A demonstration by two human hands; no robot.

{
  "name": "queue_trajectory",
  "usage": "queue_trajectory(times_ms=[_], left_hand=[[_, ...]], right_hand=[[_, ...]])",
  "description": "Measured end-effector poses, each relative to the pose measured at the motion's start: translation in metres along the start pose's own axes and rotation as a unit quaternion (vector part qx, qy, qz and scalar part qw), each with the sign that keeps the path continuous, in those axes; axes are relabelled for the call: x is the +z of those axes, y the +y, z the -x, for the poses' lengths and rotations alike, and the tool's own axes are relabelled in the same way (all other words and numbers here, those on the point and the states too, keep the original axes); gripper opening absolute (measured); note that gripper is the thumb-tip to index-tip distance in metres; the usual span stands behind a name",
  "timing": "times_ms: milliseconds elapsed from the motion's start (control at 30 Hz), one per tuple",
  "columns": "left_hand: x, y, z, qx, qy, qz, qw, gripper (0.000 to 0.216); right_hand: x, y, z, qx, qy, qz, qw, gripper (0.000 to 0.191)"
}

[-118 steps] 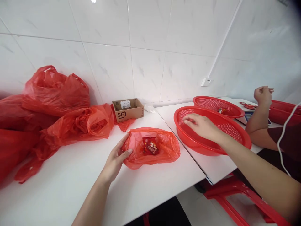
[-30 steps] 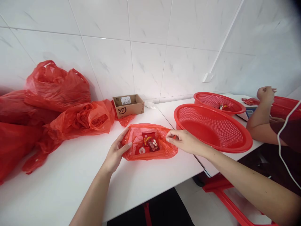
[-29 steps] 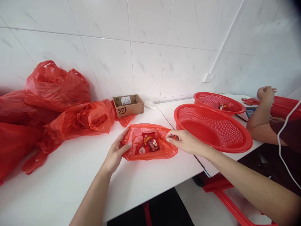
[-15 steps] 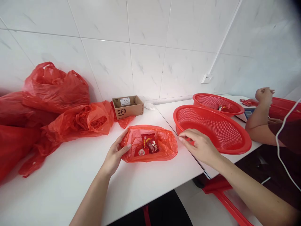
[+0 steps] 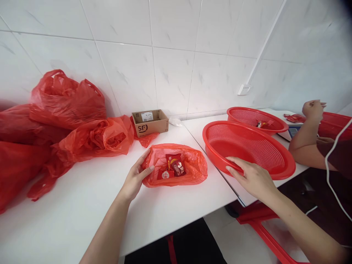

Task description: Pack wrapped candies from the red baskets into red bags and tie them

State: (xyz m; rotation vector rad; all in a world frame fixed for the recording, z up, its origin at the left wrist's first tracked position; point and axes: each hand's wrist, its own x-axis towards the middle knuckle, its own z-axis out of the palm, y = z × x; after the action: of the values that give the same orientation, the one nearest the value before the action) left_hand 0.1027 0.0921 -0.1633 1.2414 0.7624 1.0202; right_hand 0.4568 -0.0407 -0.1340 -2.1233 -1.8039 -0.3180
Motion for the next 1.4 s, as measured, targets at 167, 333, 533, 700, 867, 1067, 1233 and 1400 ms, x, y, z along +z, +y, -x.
queue_trajectory(times_ms=[167, 333, 533, 700, 867, 1067, 1233, 1400], left_hand=[[0.000, 0.000, 0.000, 0.000, 0.003, -0.001, 1.000, 0.075], [0.000, 0.000, 0.000, 0.000, -0.002, 0.006, 1.000, 0.074], [0.000, -0.001, 0.000, 0.004, -0.002, 0.004, 1.000, 0.076], [0.000, -0.001, 0.000, 0.000, -0.003, 0.007, 1.000, 0.077], [0.000, -0.001, -0.001, -0.002, -0.005, 0.013, 1.000, 0.076], [0.000, -0.001, 0.000, -0.003, -0.008, 0.015, 1.000, 0.075], [0.000, -0.002, 0.000, -0.006, -0.007, 0.012, 1.000, 0.075], [-0.001, -0.003, -0.001, -0.007, -0.008, 0.006, 1.000, 0.074]], right_hand=[[0.001, 0.000, 0.001, -0.004, -0.003, 0.000, 1.000, 0.045], [0.000, -0.001, 0.002, 0.002, -0.005, 0.008, 1.000, 0.046], [0.001, -0.001, 0.001, -0.007, 0.006, 0.001, 1.000, 0.045], [0.002, 0.000, 0.002, -0.006, -0.004, -0.004, 1.000, 0.046], [0.001, 0.000, 0.001, 0.002, -0.015, -0.006, 1.000, 0.046], [0.000, -0.001, 0.001, 0.001, -0.015, -0.005, 1.000, 0.044], [0.003, 0.000, 0.006, -0.033, 0.002, -0.029, 0.999, 0.040], [0.012, -0.004, 0.024, -0.107, 0.014, -0.037, 0.993, 0.037]])
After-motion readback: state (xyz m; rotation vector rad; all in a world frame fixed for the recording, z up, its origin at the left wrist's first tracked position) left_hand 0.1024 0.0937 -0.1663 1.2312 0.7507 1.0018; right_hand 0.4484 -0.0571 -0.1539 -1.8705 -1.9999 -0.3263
